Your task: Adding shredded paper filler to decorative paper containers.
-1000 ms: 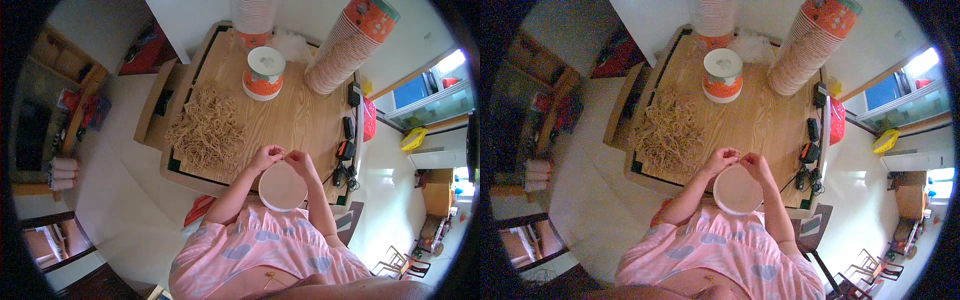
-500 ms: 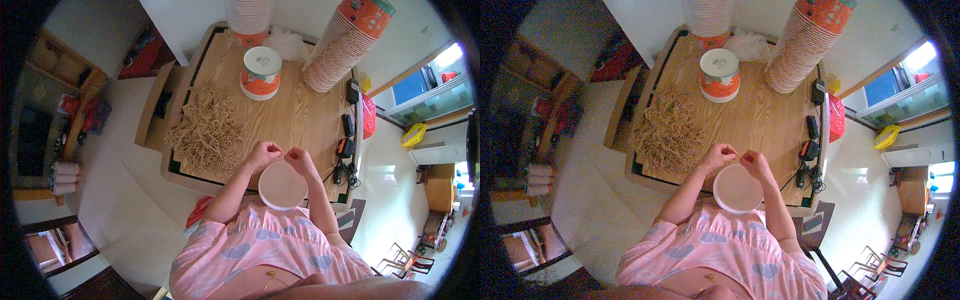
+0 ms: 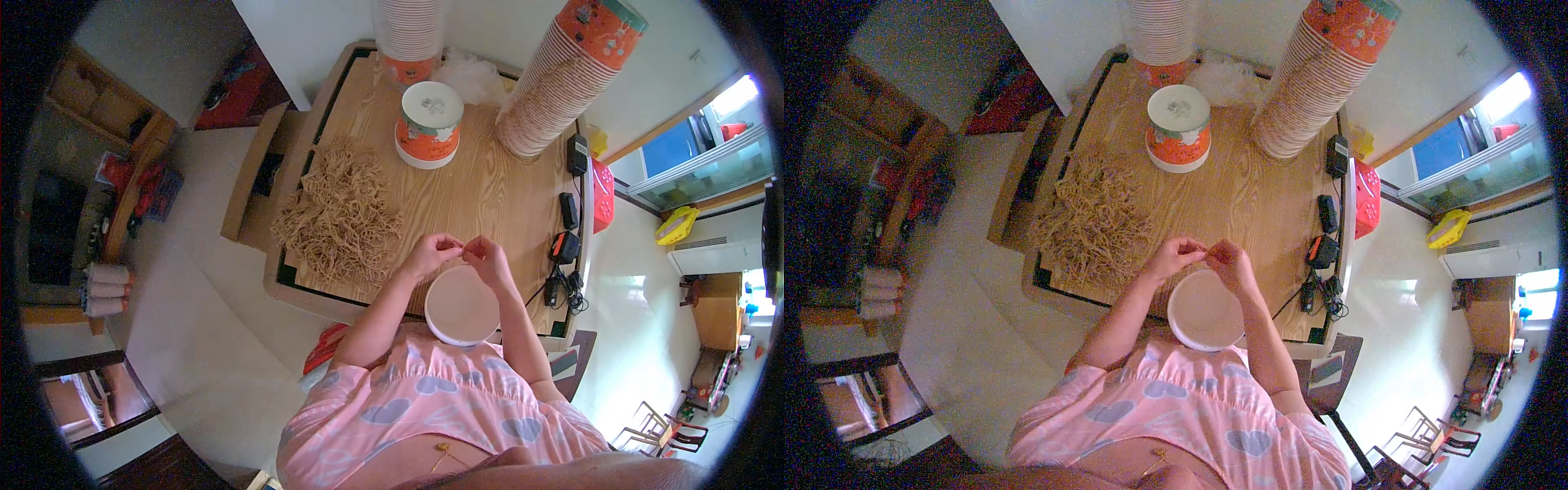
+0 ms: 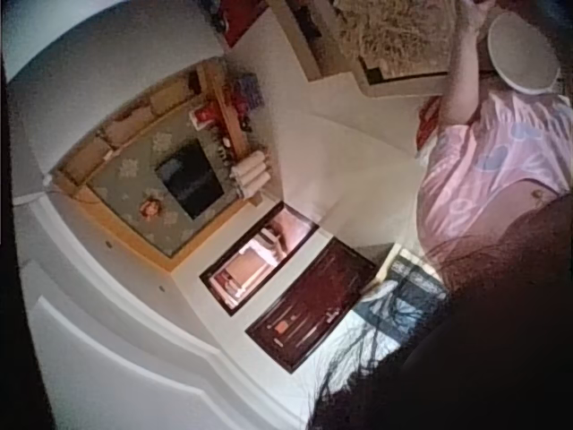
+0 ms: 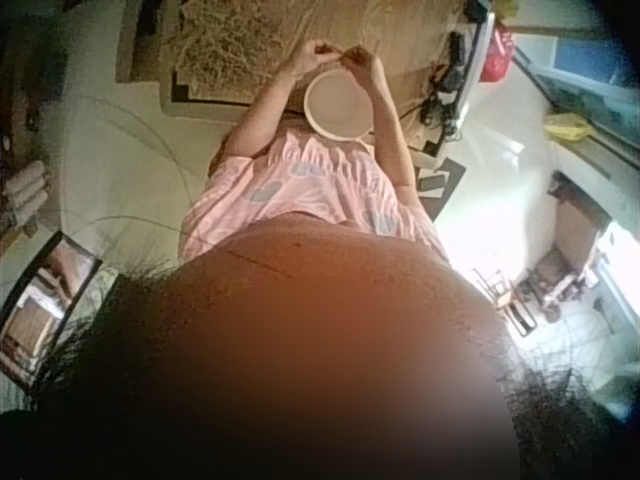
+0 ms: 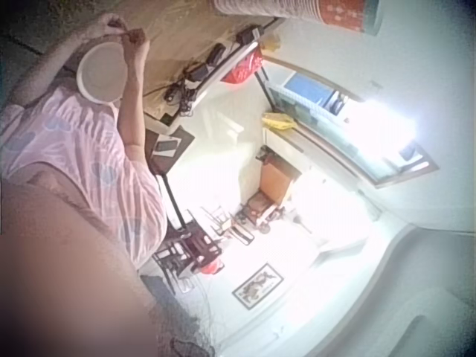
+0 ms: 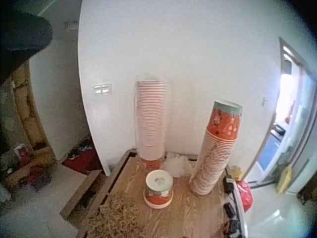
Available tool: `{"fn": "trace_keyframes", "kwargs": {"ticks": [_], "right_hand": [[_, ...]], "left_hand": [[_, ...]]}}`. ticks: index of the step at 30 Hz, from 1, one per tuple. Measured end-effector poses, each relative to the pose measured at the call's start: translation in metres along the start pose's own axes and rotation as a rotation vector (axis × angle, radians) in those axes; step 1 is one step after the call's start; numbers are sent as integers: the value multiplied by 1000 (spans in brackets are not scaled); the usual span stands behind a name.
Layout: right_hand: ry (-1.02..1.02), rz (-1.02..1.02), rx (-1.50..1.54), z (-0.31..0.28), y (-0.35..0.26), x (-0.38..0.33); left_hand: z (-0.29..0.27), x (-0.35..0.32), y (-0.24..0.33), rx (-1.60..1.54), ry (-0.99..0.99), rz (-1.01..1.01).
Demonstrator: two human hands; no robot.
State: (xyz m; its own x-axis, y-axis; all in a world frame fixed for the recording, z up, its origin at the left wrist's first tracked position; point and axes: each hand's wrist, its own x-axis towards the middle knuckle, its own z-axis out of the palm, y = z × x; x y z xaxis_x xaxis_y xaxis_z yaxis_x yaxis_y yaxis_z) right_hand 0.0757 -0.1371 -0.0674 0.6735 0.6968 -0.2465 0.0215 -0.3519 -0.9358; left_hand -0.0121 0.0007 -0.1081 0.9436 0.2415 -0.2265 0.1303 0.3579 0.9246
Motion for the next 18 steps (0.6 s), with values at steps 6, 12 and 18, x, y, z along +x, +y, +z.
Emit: {"fn": "trace_keyframes", "kwargs": {"ticks": [6,12,18], "right_hand": [[89,-116,-160,5,-13,-5],[90,-31,-278,0,-24,-10],[68,-41,-262,-2,-11,-8]], "left_hand": [[-1,8,-14,173,22,14],[0,5,-14,450,85,16],[0,2,-15,253,96,-28]]}}
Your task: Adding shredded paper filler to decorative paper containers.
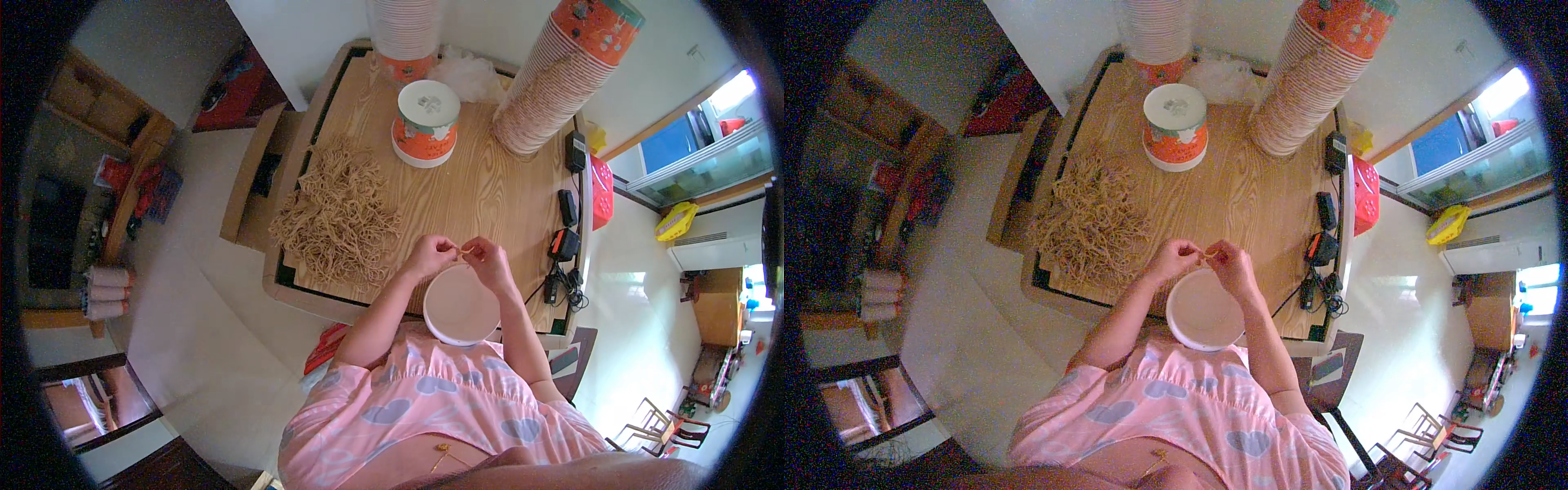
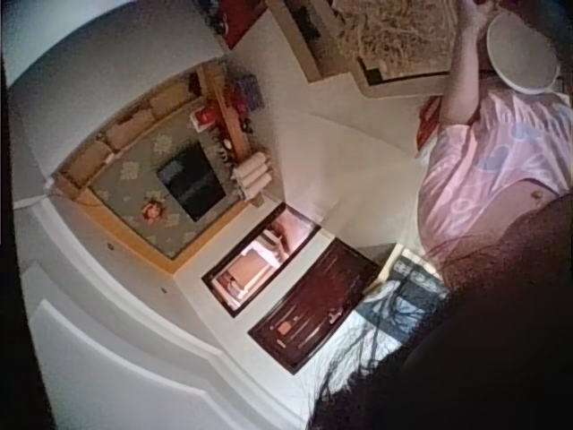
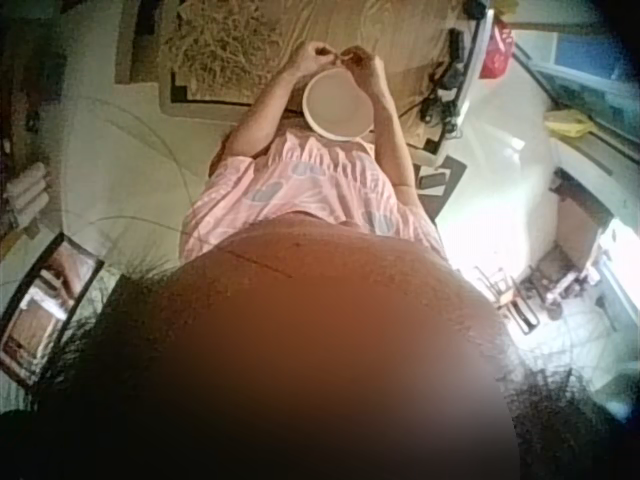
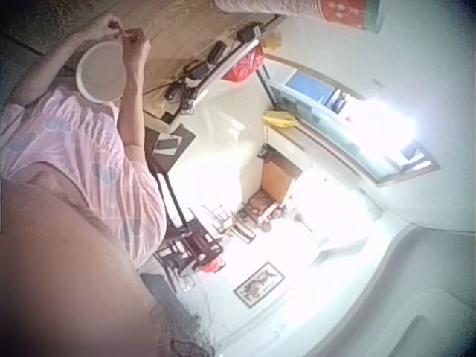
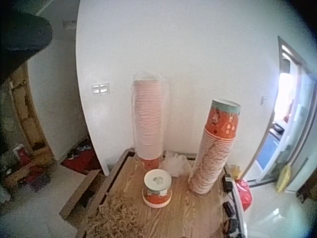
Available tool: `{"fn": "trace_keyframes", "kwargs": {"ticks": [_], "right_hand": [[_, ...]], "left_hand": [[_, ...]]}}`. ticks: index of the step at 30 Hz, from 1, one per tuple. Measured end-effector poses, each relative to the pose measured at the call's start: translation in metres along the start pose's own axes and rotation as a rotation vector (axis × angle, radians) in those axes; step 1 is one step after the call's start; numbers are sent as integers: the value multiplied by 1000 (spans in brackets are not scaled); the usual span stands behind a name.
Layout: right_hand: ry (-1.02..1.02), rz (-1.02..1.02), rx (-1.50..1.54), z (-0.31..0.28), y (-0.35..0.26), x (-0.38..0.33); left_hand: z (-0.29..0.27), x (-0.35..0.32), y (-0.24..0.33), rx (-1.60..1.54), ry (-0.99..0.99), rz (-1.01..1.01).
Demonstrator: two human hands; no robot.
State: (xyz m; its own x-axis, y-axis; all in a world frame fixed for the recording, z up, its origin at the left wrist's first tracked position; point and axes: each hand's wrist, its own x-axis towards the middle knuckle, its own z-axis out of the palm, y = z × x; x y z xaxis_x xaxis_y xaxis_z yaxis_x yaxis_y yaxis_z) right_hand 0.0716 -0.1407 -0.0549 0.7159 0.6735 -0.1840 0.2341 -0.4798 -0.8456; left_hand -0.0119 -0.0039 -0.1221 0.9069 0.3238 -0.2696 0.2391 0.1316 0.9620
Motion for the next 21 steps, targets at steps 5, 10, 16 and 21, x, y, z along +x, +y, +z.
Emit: {"fn": "trace_keyframes", "kwargs": {"ticks": [5,10,16,21], "right_hand": [[-15,12,-6,-3,-10,2],[9,1,42,2,-6,5],[22,-27,14,4,-2,4],[25,-71,-86,6,9,10]], "left_hand": [[0,-3,11,-72,-4,-34],[-2,-4,17,-171,-25,-103],[3,-4,15,-149,46,35],[12,0,16,452,358,383]]}}
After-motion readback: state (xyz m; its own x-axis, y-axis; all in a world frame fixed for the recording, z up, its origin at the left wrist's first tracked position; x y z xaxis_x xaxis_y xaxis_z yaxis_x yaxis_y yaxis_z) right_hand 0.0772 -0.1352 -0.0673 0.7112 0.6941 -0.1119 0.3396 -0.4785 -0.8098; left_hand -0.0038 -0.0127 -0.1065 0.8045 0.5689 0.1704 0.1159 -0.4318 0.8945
